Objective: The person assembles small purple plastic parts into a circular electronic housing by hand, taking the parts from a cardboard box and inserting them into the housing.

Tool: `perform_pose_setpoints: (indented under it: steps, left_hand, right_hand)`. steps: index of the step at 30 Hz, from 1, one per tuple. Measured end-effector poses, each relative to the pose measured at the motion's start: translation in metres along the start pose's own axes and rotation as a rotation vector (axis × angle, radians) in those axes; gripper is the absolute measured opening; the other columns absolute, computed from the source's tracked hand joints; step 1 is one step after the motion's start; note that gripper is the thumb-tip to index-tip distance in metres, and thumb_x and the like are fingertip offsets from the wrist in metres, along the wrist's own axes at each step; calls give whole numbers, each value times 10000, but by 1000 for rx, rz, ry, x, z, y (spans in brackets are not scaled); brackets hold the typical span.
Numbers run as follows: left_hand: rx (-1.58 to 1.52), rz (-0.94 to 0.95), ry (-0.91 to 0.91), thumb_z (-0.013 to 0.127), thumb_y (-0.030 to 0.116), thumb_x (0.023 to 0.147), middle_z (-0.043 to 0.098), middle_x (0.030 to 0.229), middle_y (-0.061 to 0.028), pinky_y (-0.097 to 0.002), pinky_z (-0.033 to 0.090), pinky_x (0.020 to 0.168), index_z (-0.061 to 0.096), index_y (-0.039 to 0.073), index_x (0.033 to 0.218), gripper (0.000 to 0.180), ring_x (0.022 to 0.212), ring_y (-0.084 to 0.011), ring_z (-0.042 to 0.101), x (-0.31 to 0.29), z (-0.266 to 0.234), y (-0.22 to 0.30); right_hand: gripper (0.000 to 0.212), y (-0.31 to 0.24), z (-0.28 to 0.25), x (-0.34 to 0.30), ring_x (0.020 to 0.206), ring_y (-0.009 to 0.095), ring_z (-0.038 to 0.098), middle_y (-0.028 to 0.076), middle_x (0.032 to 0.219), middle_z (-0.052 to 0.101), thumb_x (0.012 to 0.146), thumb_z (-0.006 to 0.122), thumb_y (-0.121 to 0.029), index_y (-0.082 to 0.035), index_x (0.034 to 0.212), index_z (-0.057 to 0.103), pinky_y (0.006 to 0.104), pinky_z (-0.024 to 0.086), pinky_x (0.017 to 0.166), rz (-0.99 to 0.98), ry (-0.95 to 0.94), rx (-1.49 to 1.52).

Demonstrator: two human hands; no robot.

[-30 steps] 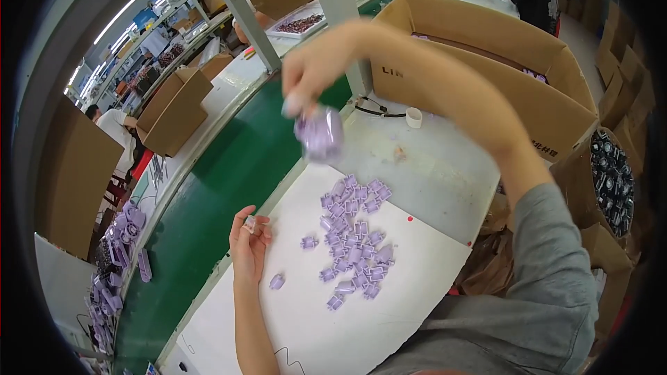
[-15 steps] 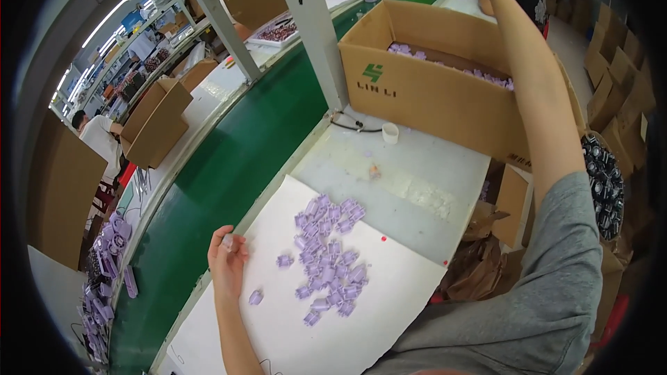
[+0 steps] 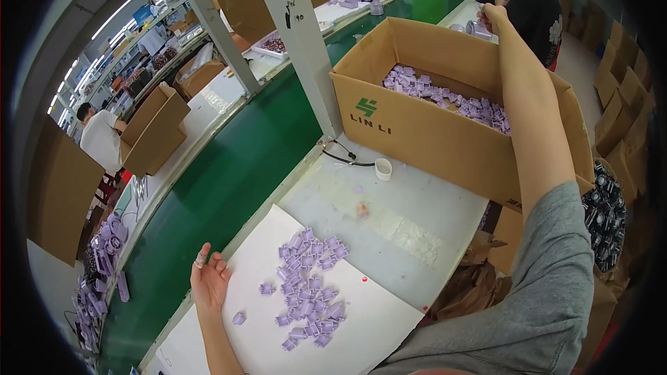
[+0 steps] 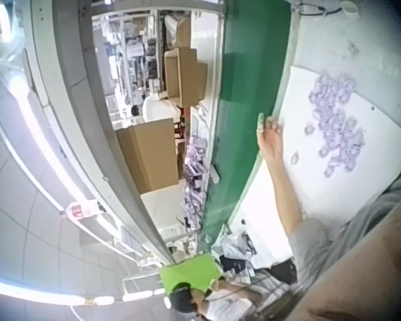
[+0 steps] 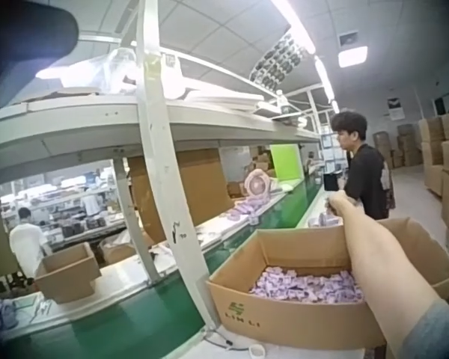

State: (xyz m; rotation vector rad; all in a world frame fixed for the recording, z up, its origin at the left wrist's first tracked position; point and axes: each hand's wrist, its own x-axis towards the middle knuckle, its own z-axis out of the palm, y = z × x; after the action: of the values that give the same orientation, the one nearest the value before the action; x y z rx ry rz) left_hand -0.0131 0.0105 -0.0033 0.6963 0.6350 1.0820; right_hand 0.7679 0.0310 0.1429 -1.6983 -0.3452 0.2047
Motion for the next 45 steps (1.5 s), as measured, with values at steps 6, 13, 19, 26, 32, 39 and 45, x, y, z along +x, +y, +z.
perform_pose_setpoints:
  steps: [6,13,19,26,32,39,45]
  left_hand:
    - [22,31,42,458,238,902,519,906,-73,-260,428,591,456,69,1184,329,697,-141,469,0,5,-1]
    - [3,51,55,453,234,903,508,919,-73,-259,429,596,449,64,1190,334,698,-138,464,-5,6,-2]
    - [-10,67,79,449,232,903,501,917,-70,-257,428,603,426,59,1213,356,704,-137,461,-2,3,-3]
    - [96,91,55,510,234,875,520,911,-71,-251,426,599,397,49,1221,408,721,-126,482,-2,7,-4]
    - [142,112,85,525,241,863,522,916,-70,-245,423,604,397,46,1221,427,713,-124,483,-7,8,-4]
    - [144,102,95,532,249,860,523,917,-72,-246,423,607,414,46,1205,417,711,-126,482,-8,5,-4]
    - [157,91,120,498,248,885,541,882,-82,-254,418,578,441,36,1168,359,677,-131,492,-5,16,-1]
  right_hand:
    - [195,-1,-5,11,385,83,369,-10,491,447,775,512,-194,-95,612,552,235,285,366,6,-27,-3]
    - [186,-37,0,23,476,77,443,-20,568,545,765,541,-193,-102,605,567,230,340,445,-87,-53,-12]
    - [128,7,13,31,459,99,425,4,534,496,701,549,-151,-92,587,553,250,298,453,-25,-229,-391]
    - [122,18,11,33,446,40,412,-51,594,541,743,557,-207,-135,645,562,227,240,422,43,-107,-137]
    - [114,12,19,15,510,54,484,-19,636,574,772,491,-134,-126,688,568,210,256,446,124,-138,-261]
    - [104,29,21,53,622,160,578,26,699,587,762,478,-84,-89,791,577,271,447,569,45,-202,-434]
    - [367,26,14,51,980,293,589,152,1111,590,771,516,-248,-9,1026,629,394,470,815,-324,-519,-1557]
